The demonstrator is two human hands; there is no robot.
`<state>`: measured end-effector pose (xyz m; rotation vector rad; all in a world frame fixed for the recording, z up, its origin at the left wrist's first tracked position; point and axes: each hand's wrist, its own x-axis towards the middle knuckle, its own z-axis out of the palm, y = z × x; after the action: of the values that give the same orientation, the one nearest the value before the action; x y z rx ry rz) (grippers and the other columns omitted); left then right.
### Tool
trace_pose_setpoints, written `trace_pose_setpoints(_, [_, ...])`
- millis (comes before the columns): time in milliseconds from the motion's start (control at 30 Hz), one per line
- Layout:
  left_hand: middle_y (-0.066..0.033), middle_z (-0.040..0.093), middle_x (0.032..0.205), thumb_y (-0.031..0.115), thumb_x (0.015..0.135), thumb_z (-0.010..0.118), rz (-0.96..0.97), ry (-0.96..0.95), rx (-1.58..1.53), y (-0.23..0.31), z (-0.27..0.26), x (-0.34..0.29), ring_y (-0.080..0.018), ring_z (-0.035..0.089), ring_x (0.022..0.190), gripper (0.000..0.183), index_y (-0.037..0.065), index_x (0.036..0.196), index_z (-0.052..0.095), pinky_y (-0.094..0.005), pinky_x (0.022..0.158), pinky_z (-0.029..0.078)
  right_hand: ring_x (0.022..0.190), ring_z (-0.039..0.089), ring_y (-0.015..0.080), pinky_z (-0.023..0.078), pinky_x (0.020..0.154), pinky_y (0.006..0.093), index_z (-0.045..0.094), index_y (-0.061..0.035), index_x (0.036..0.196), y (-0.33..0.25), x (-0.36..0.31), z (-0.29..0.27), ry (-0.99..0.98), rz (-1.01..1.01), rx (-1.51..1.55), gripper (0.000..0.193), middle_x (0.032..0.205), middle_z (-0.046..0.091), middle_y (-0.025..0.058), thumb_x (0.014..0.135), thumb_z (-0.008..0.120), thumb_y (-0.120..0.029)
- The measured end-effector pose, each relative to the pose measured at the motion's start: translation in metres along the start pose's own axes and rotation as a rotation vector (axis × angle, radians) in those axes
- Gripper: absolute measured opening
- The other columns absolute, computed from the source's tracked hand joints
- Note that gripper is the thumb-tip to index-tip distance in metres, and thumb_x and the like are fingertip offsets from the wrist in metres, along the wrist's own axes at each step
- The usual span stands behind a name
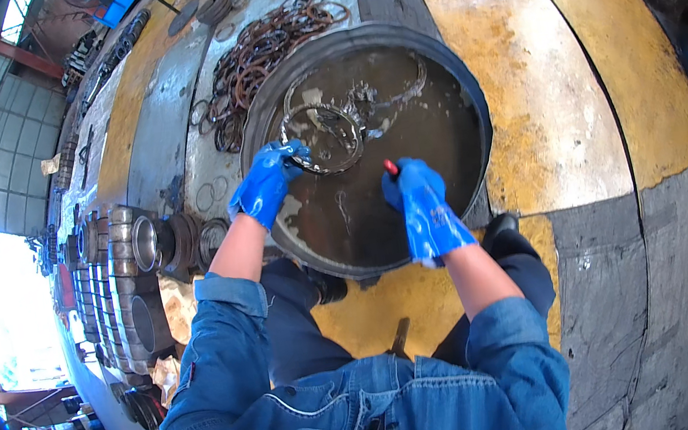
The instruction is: The person cleans a large metal ring and several smaller components in a basin of dark fluid using a brush.
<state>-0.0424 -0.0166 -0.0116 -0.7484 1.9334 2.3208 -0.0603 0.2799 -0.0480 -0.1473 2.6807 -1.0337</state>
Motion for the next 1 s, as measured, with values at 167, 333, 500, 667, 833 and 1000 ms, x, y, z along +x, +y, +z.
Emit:
trace_pose_setpoints(167, [-0.009, 0.076, 0.096, 0.025, 0.097, 0.073, -0.036, -0.035, 0.278, -0.003, -0.013, -0.044, -0.0191, 0.073, 0.087, 0.017, 0.01, 0.095, 0.064, -0.0335, 0.076, 0.055, 0.086, 0.072, 0.0215, 0.056, 0.08, 0.034, 0.077, -0.0048, 0.099, -0.023, 0.01, -0.032, -0.256, 0.069, 0.526, 0.025, 0.089, 0.076, 0.0108, 0.093, 0.068, -0.027])
trace_pose_setpoints(333, [-0.0046, 0.077, 0.094, 0.028, 0.095, 0.076, -0.068, -0.035, 0.442, -0.007, -0.003, -0.064, -0.0149, 0.072, 0.086, 0.019, 0.012, 0.101, 0.068, -0.0287, 0.073, 0.052, 0.088, 0.068, 0.0112, 0.056, 0.083, 0.0282, 0.076, -0.0028, 0.114, -0.066, -0.021, -0.026, -0.311, -0.256, 1.136, 0.027, 0.1, 0.076, 0.0035, 0.096, 0.072, -0.022])
trace_pose_setpoints(500, [-0.0092, 0.073, 0.098, 0.011, 0.093, 0.073, 0.199, -0.243, 0.511, -0.055, -0.022, -0.036, -0.0154, 0.069, 0.082, 0.029, -0.004, 0.117, 0.068, -0.0312, 0.08, 0.056, 0.089, 0.07, 0.0136, 0.058, 0.084, 0.0332, 0.075, -0.004, 0.12, -0.083, -0.006, 0.011, -0.183, -0.41, 0.899, 0.03, 0.106, 0.076, 0.0063, 0.099, 0.069, -0.024])
trace_pose_setpoints(667, [-0.0106, 0.074, 0.093, 0.021, 0.094, 0.076, -0.006, -0.074, 0.411, -0.038, 0.014, -0.06, -0.0161, 0.07, 0.083, 0.037, -0.004, 0.119, 0.064, -0.0307, 0.076, 0.056, 0.085, 0.072, 0.016, 0.058, 0.08, 0.0327, 0.077, -0.0029, 0.109, -0.045, 0.028, 0.002, -0.118, 0.227, 0.826, 0.024, 0.096, 0.078, 0.0083, 0.095, 0.07, -0.021])
trace_pose_setpoints(833, [-0.0105, 0.075, 0.092, 0.029, 0.095, 0.077, -0.075, -0.131, 0.477, -0.025, 0.015, -0.06, -0.0171, 0.072, 0.083, 0.043, -0.004, 0.12, 0.063, -0.031, 0.073, 0.056, 0.083, 0.074, 0.0186, 0.058, 0.081, 0.033, 0.078, -0.0027, 0.103, -0.033, 0.028, -0.011, -0.04, 0.425, 0.387, 0.02, 0.09, 0.079, 0.0095, 0.093, 0.071, -0.019])
trace_pose_setpoints(1000, [-0.0086, 0.076, 0.093, 0.028, 0.095, 0.076, 0.015, -0.133, 0.444, -0.039, 0.006, -0.05, -0.0151, 0.07, 0.079, 0.031, -0.001, 0.105, 0.07, -0.0294, 0.072, 0.054, 0.086, 0.072, 0.0144, 0.058, 0.084, 0.0311, 0.077, -0.0006, 0.108, -0.042, 0.021, 0.003, -0.057, -0.033, 0.723, 0.026, 0.091, 0.077, 0.0065, 0.094, 0.07, -0.021])
